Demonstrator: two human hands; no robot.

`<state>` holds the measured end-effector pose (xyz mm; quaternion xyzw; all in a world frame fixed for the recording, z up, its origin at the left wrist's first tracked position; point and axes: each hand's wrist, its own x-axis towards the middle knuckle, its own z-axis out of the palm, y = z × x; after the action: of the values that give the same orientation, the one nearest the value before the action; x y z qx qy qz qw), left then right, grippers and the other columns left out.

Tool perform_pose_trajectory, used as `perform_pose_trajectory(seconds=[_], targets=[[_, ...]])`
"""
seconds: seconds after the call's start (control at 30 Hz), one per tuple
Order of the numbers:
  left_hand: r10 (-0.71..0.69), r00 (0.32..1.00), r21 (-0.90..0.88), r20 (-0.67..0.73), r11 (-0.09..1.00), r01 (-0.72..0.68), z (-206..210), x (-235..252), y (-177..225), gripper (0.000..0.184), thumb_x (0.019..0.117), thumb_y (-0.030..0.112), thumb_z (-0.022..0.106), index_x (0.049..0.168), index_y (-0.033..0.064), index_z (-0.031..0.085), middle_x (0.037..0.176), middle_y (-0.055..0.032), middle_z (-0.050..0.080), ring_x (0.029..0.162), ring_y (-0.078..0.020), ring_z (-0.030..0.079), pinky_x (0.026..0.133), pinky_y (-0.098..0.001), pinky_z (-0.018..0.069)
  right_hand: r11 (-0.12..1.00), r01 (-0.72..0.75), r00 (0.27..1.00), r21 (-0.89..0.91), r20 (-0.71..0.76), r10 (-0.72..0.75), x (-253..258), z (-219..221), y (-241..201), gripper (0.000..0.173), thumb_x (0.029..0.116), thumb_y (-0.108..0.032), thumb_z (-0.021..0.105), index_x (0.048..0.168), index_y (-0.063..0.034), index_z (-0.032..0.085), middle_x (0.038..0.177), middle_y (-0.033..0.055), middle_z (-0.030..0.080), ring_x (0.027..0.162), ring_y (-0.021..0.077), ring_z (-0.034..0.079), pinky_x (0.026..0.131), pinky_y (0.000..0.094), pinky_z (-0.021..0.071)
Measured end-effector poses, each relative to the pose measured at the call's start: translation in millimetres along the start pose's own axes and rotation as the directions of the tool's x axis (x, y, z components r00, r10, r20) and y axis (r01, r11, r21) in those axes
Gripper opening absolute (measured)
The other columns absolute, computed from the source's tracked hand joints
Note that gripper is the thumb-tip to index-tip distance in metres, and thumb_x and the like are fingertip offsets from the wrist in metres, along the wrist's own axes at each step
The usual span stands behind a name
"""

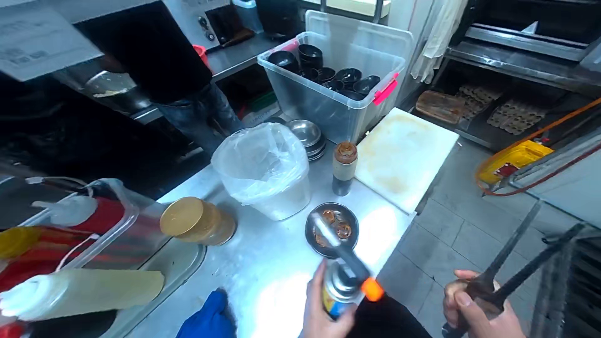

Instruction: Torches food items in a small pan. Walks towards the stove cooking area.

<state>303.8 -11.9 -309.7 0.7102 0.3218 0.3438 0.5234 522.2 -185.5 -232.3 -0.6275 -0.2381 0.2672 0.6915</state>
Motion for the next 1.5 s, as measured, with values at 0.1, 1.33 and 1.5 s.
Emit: perform_pose_trajectory(seconds=[0.1,1.33,1.5], targets=[[-0.162,0.907,0.028,-0.390,0.982,0.188,-45.5,-0.5,-25.2,0.100,0.0680,0.021,0.091,0.144,-0.0133,0.036,0.131,-0.0221,0.061,0.117,-0.0153,0.064,0.101,-0.0314,0.0546,0.869,-0.100,0.991,-0.484,0.025,0.128,8.3,-4.4,32.8,0.054,0.0927,-0.020,0.071,0.135,0.0029,0.045,0.080,0.0015,0.062,0.059,0.0102,0.059,0.054,0.0316,0.0544],[-0.200,0.703,0.091,-0.683,0.931,0.353,-154.0,30.9,-84.0,0.098,0.0761,0.021,0.085,0.149,-0.0106,0.028,0.134,-0.0265,0.057,0.118,-0.0203,0.064,0.100,-0.0328,0.0548,0.314,0.245,0.941,-0.917,0.303,0.150,218.6,57.3,124.3,0.055,0.0883,-0.027,0.074,0.134,0.0003,0.062,0.124,0.0237,0.062,0.114,0.0384,0.063,0.099,0.0534,0.0527],[-0.189,0.710,0.100,-0.679,0.934,0.344,-154.1,28.6,-86.2,0.094,0.0773,0.020,0.085,0.147,-0.0113,0.030,0.130,-0.0250,0.059,0.112,-0.0177,0.067,0.094,-0.0315,0.0580,0.355,0.254,0.955,-0.900,0.291,0.056,168.8,-10.2,129.8,0.043,0.0853,-0.019,0.076,0.125,-0.0034,0.069,0.111,0.0223,0.066,0.101,0.0394,0.066,0.089,0.0584,0.0552]])
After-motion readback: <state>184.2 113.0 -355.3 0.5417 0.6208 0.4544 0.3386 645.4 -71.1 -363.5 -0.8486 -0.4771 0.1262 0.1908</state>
